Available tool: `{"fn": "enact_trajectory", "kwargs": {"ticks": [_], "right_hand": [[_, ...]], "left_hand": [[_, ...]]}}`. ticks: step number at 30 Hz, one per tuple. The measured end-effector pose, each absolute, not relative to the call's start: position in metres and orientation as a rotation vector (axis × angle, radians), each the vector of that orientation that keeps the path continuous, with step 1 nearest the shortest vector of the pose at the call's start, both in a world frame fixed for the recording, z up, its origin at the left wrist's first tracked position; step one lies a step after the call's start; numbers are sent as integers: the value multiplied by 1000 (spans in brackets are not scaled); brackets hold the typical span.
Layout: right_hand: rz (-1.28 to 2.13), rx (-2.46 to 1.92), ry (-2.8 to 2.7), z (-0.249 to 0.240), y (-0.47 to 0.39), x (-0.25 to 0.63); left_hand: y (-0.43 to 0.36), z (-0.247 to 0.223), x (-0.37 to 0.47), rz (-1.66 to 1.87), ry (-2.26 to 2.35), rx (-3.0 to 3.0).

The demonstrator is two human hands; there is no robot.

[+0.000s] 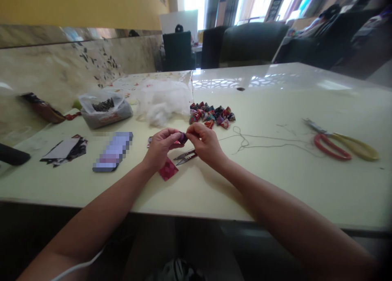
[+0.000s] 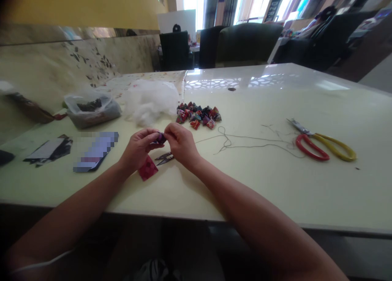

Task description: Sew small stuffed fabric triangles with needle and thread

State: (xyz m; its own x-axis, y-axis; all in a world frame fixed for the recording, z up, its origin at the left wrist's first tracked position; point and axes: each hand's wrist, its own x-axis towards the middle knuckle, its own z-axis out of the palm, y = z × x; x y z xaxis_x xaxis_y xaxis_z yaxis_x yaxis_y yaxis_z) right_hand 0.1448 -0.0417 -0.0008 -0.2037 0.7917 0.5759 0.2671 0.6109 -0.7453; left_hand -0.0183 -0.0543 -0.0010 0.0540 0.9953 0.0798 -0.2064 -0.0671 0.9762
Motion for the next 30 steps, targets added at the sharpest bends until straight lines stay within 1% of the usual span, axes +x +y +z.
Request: {"fn": "enact_trajectory", "kwargs": {"ticks": [11,30], "right_hand": [[812,-789,-1746,-2,-33,150],[943,-680,-1696,-5,-32,149]], "left_hand": [[-50,-2,-23,1236,876,1058],[-52,-1,-21,1173,815,997]]}}
